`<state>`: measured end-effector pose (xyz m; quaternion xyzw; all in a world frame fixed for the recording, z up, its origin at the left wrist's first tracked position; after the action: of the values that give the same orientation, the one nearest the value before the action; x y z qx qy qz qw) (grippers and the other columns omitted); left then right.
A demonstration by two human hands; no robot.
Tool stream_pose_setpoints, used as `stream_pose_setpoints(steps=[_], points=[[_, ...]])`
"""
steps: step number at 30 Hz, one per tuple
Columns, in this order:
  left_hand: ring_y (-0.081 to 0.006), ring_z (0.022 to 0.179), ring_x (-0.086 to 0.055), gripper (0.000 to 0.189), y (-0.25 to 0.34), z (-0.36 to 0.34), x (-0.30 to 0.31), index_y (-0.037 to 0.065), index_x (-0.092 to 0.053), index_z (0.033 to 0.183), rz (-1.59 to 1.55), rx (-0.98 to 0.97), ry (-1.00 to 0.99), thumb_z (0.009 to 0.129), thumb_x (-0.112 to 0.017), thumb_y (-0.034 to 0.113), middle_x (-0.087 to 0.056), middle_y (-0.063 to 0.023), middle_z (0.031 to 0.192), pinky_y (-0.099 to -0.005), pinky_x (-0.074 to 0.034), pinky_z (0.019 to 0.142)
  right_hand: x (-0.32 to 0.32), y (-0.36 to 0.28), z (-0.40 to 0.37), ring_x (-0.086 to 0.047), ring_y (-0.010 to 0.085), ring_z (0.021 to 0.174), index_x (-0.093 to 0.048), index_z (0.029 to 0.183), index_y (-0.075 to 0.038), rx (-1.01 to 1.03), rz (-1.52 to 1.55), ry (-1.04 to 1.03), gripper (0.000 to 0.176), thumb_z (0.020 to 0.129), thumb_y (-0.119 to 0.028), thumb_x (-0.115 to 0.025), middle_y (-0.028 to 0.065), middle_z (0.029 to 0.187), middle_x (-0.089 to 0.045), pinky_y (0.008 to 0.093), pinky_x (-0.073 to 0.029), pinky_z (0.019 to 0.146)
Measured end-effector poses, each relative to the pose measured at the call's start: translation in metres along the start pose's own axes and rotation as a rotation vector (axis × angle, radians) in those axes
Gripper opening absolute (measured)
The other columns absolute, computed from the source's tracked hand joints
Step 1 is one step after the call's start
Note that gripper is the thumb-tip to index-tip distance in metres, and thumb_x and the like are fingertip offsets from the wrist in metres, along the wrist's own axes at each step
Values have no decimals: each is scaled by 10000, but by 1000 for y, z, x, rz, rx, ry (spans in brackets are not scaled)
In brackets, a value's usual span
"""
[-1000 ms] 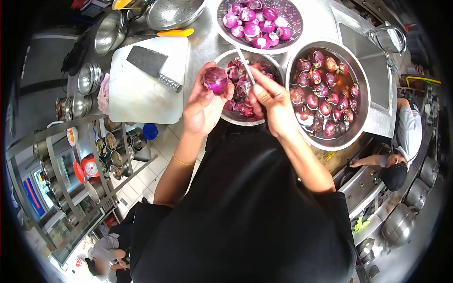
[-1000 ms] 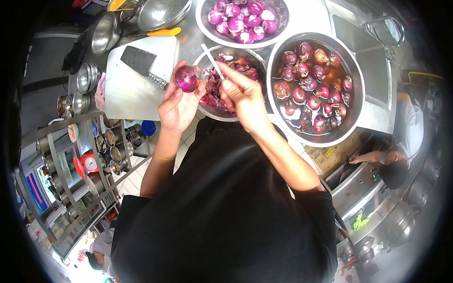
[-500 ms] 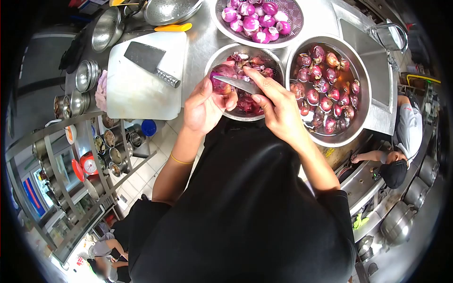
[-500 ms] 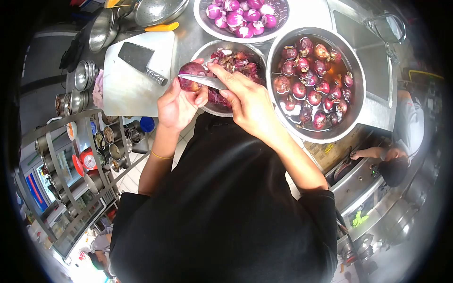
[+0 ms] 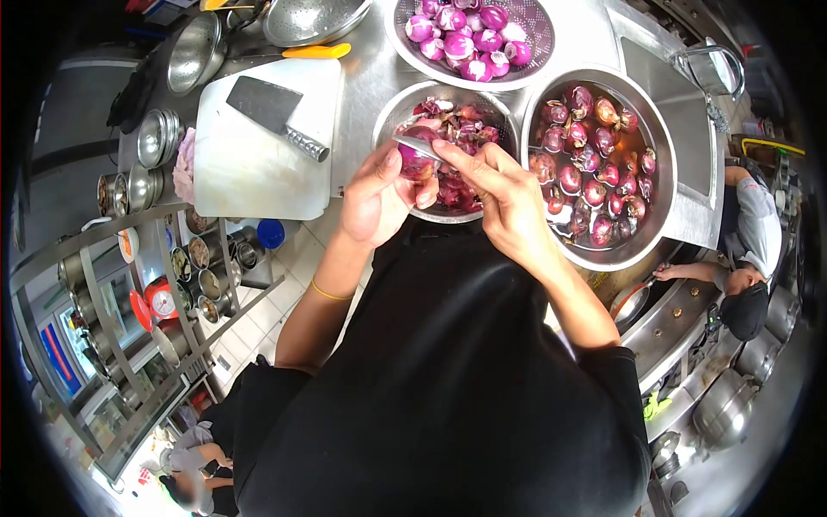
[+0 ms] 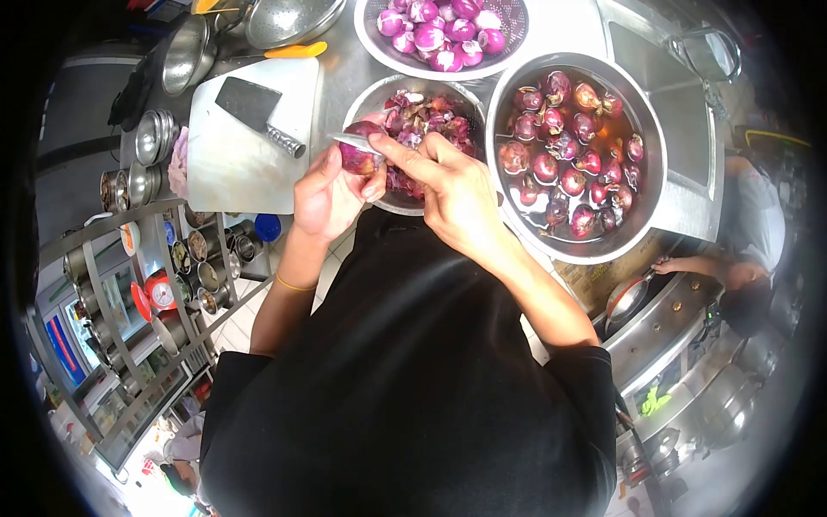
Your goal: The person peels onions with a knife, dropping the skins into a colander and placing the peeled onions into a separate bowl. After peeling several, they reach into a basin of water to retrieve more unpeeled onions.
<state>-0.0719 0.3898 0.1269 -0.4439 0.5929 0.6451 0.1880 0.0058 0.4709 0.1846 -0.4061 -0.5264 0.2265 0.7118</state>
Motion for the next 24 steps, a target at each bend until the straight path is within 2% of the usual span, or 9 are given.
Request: stream_pose_setpoints(steps=[6, 8, 9, 12, 17, 19, 20, 22, 24], points=[[-177, 751, -517, 552, 0, 1, -7, 34, -347, 1371, 35, 13, -17, 933, -542, 309, -568, -136, 1060, -281, -404, 653, 10, 31, 6, -496, 112, 674, -579, 1283, -103, -108, 491, 167, 379, 921, -10, -510, 20, 721, -472, 265, -450, 675], [-184, 778, -526, 556, 0, 1, -10, 41, -339, 1364, 4, 21, -49, 921, -567, 289, -555, -142, 1081, -281, -411, 662, -3, 42, 1, -445, 90, 641, -496, 1353, -65, -288, 695, 9, 405, 948, -74, -511, -12, 730, -469, 224, -419, 632], [-190, 799, -522, 555, 1, 1, -9, 46, -341, 1364, 18, 20, -25, 912, -573, 270, -531, -166, 1122, -277, -411, 666, -8, 42, 0, -407, 67, 620, -401, 1421, -78, -253, 846, -58, 470, 964, -107, -504, -21, 733, -467, 196, -379, 578], [-194, 856, -522, 555, 5, 2, -2, 51, -349, 1355, 58, 7, -5, 895, -594, 242, -503, -179, 1179, -279, -419, 682, -20, 29, -5, -367, 55, 604, -330, 1457, -82, -306, 1111, -234, 520, 966, -105, -500, -24, 723, -445, 192, -342, 543], [-180, 928, -531, 566, 7, 5, 11, 53, -360, 1348, 154, -23, 80, 872, -630, 198, -500, -141, 1196, -298, -436, 705, -21, 40, -6, -429, 45, 640, -541, 1313, -58, -255, 886, -191, 382, 941, -143, -571, -18, 744, -516, 185, -350, 543], [-187, 1024, -540, 601, 10, 5, 16, 41, -393, 1331, 374, -40, 140, 812, -690, 105, -495, -141, 1232, -322, -468, 799, -16, 43, -4, -425, 48, 632, -541, 1311, -56, -265, 909, -124, 378, 945, -144, -566, -19, 740, -511, 189, -349, 540], [-187, 1024, -540, 601, 9, 7, 14, 41, -393, 1331, 372, -39, 142, 812, -690, 105, -495, -141, 1232, -322, -468, 799, -11, 47, -5, -421, 50, 624, -541, 1309, -53, -279, 931, -53, 373, 949, -145, -561, -21, 736, -506, 192, -348, 536], [-223, 1141, -519, 656, 22, 8, 4, 20, -422, 1321, 385, -190, 136, 740, -724, -4, -497, -141, 1260, -337, -459, 928, 1, 68, -3, -398, 59, 586, -509, 1335, -54, -372, 939, 86, 378, 962, -115, -528, -22, 714, -494, 196, -328, 513], [-211, 1162, -515, 661, 22, 8, 5, 6, -443, 1299, 385, -170, 125, 711, -744, -25, -504, -133, 1270, -329, -436, 977, 12, 76, -1, -394, 53, 585, -498, 1346, -57, -374, 877, 111, 383, 964, -90, -508, -24, 709, -492, 193, -319, 510]])
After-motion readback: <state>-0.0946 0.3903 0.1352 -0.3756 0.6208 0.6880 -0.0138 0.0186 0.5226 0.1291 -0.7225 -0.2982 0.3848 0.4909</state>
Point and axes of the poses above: each hand's wrist, its own z-axis towards the middle knuckle, its own x-axis out of the back of the hand, y = z × x, the point moved 10 cm from there along z, towards the middle knuckle
